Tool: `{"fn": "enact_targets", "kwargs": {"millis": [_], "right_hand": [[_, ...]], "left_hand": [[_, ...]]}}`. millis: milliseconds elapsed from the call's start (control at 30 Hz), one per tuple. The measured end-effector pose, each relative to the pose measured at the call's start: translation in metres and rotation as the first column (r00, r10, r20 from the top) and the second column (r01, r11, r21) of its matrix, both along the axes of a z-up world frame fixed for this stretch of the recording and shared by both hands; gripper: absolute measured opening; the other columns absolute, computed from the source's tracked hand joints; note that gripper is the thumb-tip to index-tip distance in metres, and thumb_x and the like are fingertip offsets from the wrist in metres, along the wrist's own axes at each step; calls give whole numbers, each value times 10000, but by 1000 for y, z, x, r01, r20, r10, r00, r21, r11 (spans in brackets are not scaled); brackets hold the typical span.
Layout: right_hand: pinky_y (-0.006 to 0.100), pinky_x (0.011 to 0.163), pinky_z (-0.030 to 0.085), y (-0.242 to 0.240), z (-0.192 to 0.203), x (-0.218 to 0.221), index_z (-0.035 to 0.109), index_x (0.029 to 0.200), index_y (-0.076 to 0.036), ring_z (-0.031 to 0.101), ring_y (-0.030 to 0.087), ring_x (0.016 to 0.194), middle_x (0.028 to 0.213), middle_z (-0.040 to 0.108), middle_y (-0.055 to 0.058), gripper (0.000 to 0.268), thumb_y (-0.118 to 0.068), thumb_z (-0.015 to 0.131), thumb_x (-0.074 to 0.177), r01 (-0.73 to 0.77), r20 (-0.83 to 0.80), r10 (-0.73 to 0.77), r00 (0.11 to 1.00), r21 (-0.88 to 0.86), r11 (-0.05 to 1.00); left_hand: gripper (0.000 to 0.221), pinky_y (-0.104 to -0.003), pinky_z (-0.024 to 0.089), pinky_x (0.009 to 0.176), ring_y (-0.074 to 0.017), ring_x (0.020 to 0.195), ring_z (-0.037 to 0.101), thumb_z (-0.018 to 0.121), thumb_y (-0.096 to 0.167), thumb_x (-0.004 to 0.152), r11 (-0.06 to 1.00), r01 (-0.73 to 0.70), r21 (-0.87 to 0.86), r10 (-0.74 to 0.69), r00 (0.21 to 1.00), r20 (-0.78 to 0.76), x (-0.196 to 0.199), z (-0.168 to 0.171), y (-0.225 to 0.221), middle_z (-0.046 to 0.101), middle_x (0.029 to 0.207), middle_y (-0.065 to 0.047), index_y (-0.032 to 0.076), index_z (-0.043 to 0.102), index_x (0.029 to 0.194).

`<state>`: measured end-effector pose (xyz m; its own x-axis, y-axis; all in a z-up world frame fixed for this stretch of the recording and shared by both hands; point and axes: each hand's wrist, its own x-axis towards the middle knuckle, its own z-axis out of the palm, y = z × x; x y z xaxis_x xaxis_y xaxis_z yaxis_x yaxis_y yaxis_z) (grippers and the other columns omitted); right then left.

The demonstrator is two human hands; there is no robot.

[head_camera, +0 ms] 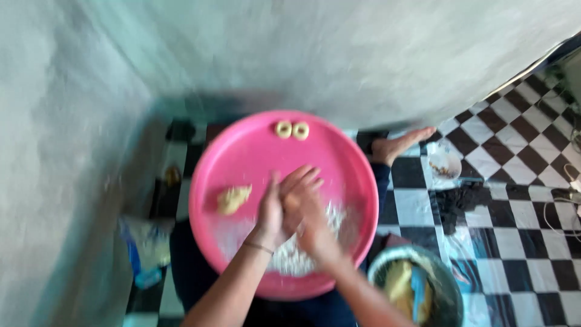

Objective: Shaping small pieces of dough into rings on a flour-dusted tray while sitting on the floor.

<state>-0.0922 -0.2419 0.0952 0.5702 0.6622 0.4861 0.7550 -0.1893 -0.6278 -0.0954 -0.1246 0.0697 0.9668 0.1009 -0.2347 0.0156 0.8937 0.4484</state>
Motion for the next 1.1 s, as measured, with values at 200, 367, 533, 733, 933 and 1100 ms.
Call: {"fn": "enact_targets", "kwargs": {"millis": [200,367,533,733,933,1100], "right_hand": [[515,1190,411,12,31,3,462,1479,8,382,435,1488,1598,347,241,566,-84,621,943,216,-33,-217,976,-36,976],[487,993,584,-6,25,15,539,1404,-53,559,401,1288,1415,514,220,424,-164,582,997,298,36,-298,954,9,954],[457,1113,458,1,36,-5,592,1328,5,517,381,1359,1444,516,204,441,23,534,891,237,-89,-232,969,42,971],[507,1223,393,-22,32,12,611,1288,-49,559,301,1346,1368,630,114,379,-49,604,910,151,-26,-150,988,100,983],[531,1219,410,-31,7,0,611,1289,-1,509,378,1411,1388,616,189,460,35,547,835,124,-32,-121,992,111,986],[493,1215,361,-40,40,16,701,1214,-43,408,348,1502,1436,607,126,347,-31,542,906,293,-208,-285,936,9,956]], "left_hand": [[492,-456,495,1121,-386,1351,555,356,160,1045,952,265,153,-282,954,100,5,27,-18,525,1476,-309,-56,430,1481],[985,-456,387,1150,-341,1477,386,351,744,884,962,119,247,-150,982,113,0,57,2,335,1652,-189,51,324,1584],[740,-326,454,1004,-154,1166,552,262,601,1020,944,303,132,-297,953,-62,-17,31,-16,571,1326,-66,80,482,1497],[817,-393,430,1111,-239,1388,481,150,632,992,959,274,64,-271,961,-63,-30,65,-38,469,1570,-130,96,366,1570],[765,-560,309,1200,-418,1497,316,121,566,1015,922,336,195,-367,918,153,-7,31,-41,280,1655,-213,99,215,1614],[691,-323,475,1008,-153,1272,547,263,579,1045,872,490,-10,-490,871,-18,-31,36,-64,529,1506,-69,135,430,1548]]}}
